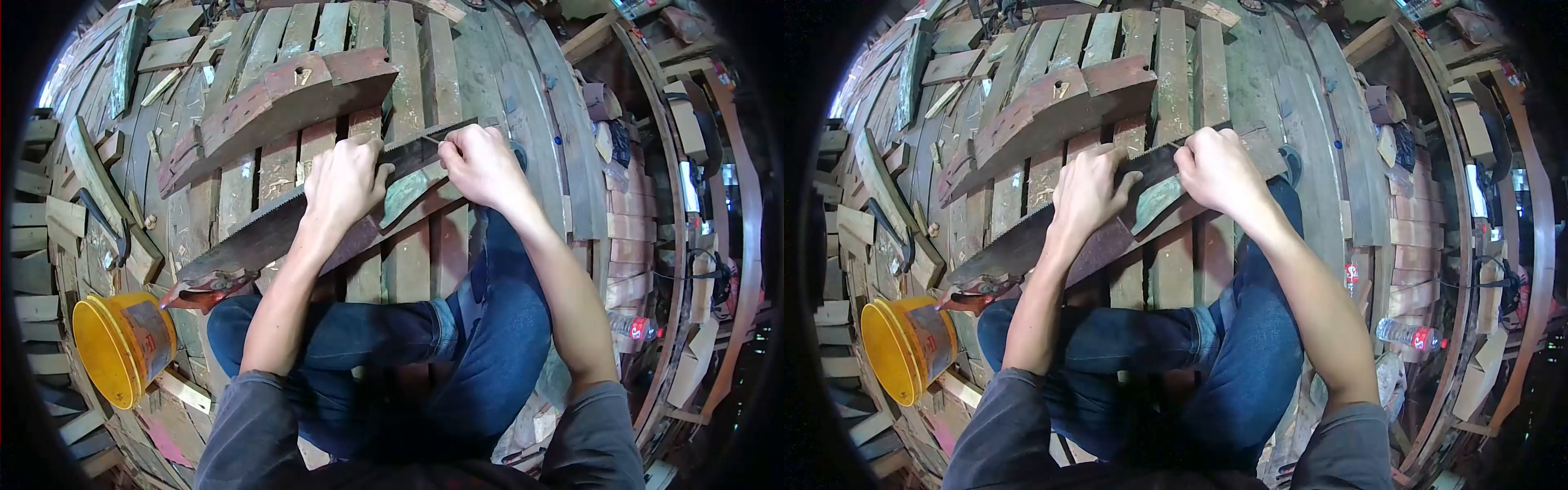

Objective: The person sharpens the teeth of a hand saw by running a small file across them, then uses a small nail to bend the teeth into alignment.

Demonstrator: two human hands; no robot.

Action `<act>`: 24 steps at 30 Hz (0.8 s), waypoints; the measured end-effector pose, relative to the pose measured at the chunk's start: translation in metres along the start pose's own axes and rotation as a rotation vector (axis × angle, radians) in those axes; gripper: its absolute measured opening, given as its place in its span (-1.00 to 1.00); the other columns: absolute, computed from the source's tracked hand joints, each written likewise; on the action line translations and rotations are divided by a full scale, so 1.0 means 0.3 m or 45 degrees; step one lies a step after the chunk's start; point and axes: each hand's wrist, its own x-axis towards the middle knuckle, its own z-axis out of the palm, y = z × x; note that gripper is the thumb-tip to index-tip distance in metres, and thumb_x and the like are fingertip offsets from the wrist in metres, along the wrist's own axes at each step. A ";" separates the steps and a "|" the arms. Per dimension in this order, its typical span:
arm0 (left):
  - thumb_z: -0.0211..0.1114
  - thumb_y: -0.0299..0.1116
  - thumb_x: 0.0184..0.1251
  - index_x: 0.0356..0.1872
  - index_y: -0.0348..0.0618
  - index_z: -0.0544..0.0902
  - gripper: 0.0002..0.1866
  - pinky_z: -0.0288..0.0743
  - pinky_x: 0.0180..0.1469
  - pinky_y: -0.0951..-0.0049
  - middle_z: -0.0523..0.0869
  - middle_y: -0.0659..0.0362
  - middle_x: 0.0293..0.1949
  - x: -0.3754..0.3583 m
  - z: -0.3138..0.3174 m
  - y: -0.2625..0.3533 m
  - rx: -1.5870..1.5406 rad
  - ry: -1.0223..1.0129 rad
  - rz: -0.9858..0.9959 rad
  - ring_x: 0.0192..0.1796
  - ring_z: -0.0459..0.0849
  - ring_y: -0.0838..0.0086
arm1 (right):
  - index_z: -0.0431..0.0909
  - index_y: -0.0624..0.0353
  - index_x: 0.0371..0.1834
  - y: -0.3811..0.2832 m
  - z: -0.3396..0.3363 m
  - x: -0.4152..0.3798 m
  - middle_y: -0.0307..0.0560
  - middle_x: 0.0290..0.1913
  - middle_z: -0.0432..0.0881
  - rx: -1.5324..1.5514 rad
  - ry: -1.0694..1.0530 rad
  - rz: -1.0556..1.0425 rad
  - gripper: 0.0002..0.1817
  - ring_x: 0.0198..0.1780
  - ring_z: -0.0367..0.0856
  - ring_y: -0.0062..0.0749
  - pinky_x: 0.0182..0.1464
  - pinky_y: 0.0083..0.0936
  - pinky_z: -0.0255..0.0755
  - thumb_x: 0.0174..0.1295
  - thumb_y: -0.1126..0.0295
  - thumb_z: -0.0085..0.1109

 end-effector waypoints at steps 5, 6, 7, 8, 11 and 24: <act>0.52 -0.27 0.18 -0.24 -0.30 0.71 -0.71 0.61 -0.15 0.05 0.73 -0.04 -0.27 0.002 0.002 -0.006 -0.006 0.020 0.014 -0.17 0.74 -0.05 | 0.68 0.40 -0.41 0.017 0.005 0.005 0.39 -0.47 0.61 -0.027 -0.015 -0.046 -0.71 -0.31 0.73 0.23 -0.23 -0.08 0.54 0.28 0.37 0.10; 0.52 -0.27 0.18 -0.24 -0.30 0.71 -0.70 0.61 -0.15 0.05 0.73 -0.04 -0.27 0.002 0.002 -0.005 -0.006 0.015 0.015 -0.17 0.74 -0.05 | 0.67 0.41 -0.41 0.018 0.006 0.002 0.40 -0.47 0.60 -0.028 -0.008 -0.052 -0.71 -0.31 0.72 0.24 -0.22 -0.07 0.53 0.28 0.37 0.10; 0.52 -0.26 0.18 -0.24 -0.30 0.72 -0.70 0.61 -0.15 0.05 0.73 -0.04 -0.27 0.002 0.002 -0.004 -0.003 0.006 0.009 -0.16 0.74 -0.05 | 0.66 0.42 -0.41 0.018 0.005 0.000 0.41 -0.46 0.60 -0.031 0.000 -0.057 -0.72 -0.30 0.71 0.26 -0.22 -0.06 0.53 0.27 0.37 0.10; 0.52 -0.26 0.18 -0.23 -0.30 0.72 -0.70 0.61 -0.15 0.05 0.73 -0.04 -0.27 0.003 0.002 -0.004 0.001 -0.002 0.003 -0.16 0.74 -0.05 | 0.66 0.42 -0.42 0.017 0.003 -0.001 0.42 -0.45 0.60 -0.033 0.010 -0.064 -0.72 -0.30 0.71 0.28 -0.22 -0.05 0.53 0.27 0.38 0.10; 0.52 -0.26 0.18 -0.22 -0.30 0.72 -0.69 0.61 -0.14 0.05 0.73 -0.05 -0.27 0.003 0.001 -0.005 0.001 0.007 0.007 -0.16 0.74 -0.05 | 0.64 0.44 -0.43 0.012 0.000 -0.002 0.43 -0.43 0.59 -0.084 0.005 -0.041 -0.72 -0.28 0.68 0.31 -0.21 0.00 0.52 0.26 0.39 0.09; 0.52 -0.26 0.19 -0.24 -0.31 0.70 -0.69 0.60 -0.14 0.03 0.73 -0.05 -0.27 0.004 -0.002 -0.002 -0.002 -0.027 -0.021 -0.16 0.73 -0.06 | 0.63 0.43 -0.41 0.004 0.012 -0.007 0.42 -0.39 0.61 -0.141 0.029 -0.109 -0.72 -0.23 0.66 0.35 -0.12 0.04 0.53 0.30 0.39 0.10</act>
